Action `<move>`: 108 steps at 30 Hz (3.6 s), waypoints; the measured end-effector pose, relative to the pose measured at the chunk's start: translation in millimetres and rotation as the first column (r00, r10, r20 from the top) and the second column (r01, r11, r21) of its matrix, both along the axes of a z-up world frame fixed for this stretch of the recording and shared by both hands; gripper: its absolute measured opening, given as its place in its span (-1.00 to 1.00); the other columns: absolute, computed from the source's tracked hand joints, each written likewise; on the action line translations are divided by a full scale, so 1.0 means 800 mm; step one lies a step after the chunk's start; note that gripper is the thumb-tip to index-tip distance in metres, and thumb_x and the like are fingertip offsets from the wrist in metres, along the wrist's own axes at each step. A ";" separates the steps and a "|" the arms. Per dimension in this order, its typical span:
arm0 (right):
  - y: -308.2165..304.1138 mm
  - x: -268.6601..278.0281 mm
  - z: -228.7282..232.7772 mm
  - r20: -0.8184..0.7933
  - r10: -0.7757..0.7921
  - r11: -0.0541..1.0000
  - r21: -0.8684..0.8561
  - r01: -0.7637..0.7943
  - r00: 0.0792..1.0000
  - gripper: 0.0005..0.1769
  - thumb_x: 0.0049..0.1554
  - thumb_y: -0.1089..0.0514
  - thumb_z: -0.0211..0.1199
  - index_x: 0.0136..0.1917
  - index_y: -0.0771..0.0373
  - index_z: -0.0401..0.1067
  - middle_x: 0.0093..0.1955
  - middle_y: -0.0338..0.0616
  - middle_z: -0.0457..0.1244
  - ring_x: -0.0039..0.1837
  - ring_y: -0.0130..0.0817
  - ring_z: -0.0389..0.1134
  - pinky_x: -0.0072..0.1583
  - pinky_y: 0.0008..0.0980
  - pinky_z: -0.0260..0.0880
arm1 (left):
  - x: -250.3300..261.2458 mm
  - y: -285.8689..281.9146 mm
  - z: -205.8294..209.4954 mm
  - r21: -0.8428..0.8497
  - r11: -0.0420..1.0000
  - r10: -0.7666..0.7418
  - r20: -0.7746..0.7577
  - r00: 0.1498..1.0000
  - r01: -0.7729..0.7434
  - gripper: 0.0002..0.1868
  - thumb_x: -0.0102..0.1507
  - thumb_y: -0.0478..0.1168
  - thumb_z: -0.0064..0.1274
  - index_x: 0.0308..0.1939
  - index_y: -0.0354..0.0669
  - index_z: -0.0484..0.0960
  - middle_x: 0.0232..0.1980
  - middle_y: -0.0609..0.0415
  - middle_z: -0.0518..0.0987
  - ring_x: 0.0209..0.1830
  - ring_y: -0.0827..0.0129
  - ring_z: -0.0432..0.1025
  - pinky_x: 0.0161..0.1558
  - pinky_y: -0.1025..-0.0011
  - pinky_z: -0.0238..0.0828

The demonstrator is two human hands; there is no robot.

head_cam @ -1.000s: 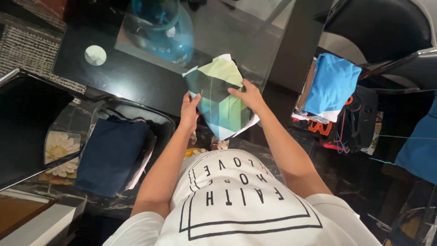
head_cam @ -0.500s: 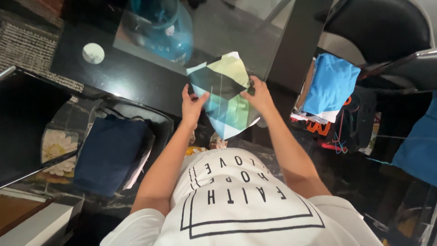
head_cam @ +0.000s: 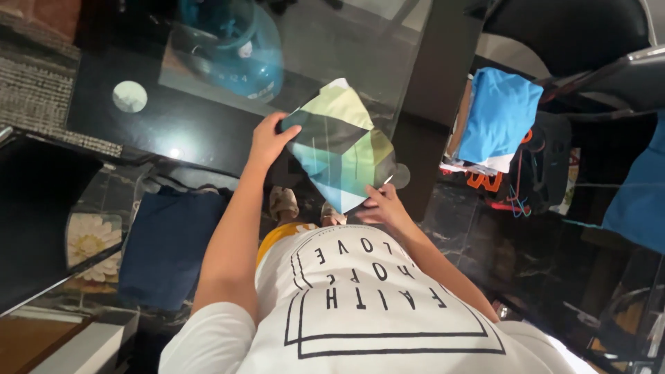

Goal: Folding various items of laundry including shirts and socks on a dining table.

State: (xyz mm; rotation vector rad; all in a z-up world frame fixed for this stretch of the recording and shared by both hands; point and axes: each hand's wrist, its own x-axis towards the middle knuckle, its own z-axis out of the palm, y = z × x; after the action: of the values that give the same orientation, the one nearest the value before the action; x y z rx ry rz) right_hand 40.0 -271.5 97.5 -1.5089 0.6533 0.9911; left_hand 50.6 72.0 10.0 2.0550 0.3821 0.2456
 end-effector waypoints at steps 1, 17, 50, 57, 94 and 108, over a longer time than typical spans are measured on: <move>0.007 0.008 0.001 -0.001 -0.011 1.000 -0.001 0.011 1.000 -0.46 0.16 -0.04 0.28 0.22 0.16 0.07 0.09 0.19 0.23 -0.08 0.16 0.44 -0.09 -0.01 0.51 | -0.009 -0.004 0.011 -0.001 1.000 -0.011 -0.001 1.000 0.011 -0.56 0.21 -0.02 0.36 0.05 -0.17 0.66 0.00 -0.06 0.65 0.00 0.10 0.52 0.03 0.26 0.43; -0.062 0.073 -0.144 0.532 0.066 0.994 -0.112 -0.007 0.844 -0.74 0.19 0.25 0.34 0.15 0.35 0.48 -0.04 -0.12 0.40 -0.05 -0.41 0.37 -0.02 -0.41 0.35 | -0.108 -0.006 -0.011 -0.579 0.786 0.097 -0.231 0.968 -0.217 -0.71 0.18 -0.19 0.34 -0.26 -0.31 0.56 -0.38 0.21 0.49 -0.40 0.56 0.31 -0.34 0.52 0.24; 0.019 0.194 -0.094 0.686 0.428 0.872 -0.484 -0.071 0.589 -0.70 0.32 0.10 0.26 0.28 0.21 0.42 0.08 0.02 0.34 0.11 -0.16 0.33 0.17 -0.26 0.36 | 0.072 0.022 0.035 -0.108 0.965 -0.255 -0.183 0.950 0.238 -0.67 0.26 -0.07 0.21 -0.08 -0.16 0.45 -0.26 -0.11 0.57 -0.23 0.08 0.47 -0.12 0.22 0.41; 0.045 0.195 -0.074 0.682 0.653 0.731 -0.682 -0.036 0.329 -0.61 0.21 0.19 0.28 0.29 0.19 0.33 0.31 -0.10 0.26 0.39 -0.03 0.25 0.35 -0.01 0.24 | 0.038 -0.001 0.043 0.130 0.991 0.038 -0.091 0.995 -0.026 -0.56 0.21 0.03 0.28 -0.07 -0.24 0.57 -0.18 -0.21 0.59 -0.18 -0.06 0.49 -0.12 0.11 0.43; -0.071 0.081 -0.046 0.085 -0.007 0.909 0.417 -0.029 0.996 -0.40 0.26 -0.14 0.20 0.31 0.40 0.41 0.25 0.01 0.36 0.25 -0.22 0.42 0.26 -0.17 0.43 | -0.046 -0.211 0.031 -0.947 -0.080 -0.219 -0.287 0.933 -0.310 -0.45 0.21 -0.18 0.13 0.25 -0.33 0.46 0.14 -0.13 0.61 0.13 0.08 0.53 0.24 0.13 0.47; -0.318 0.158 0.022 0.074 -0.372 0.594 0.785 0.176 0.925 -0.41 0.30 0.13 0.09 0.55 0.20 0.10 0.40 -0.01 0.25 0.36 -0.07 0.34 0.35 -0.03 0.38 | 0.120 -0.452 0.151 -0.924 0.361 -0.222 -0.214 0.951 -0.124 -0.31 0.19 -0.23 0.15 0.38 -0.11 0.27 0.21 -0.06 0.50 0.17 0.21 0.46 0.09 0.18 0.52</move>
State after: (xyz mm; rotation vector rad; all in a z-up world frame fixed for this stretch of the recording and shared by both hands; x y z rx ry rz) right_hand 166.6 -526.0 114.9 -0.6941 0.2102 0.6860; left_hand 146.5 -289.4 131.2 0.8984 0.4943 -0.3185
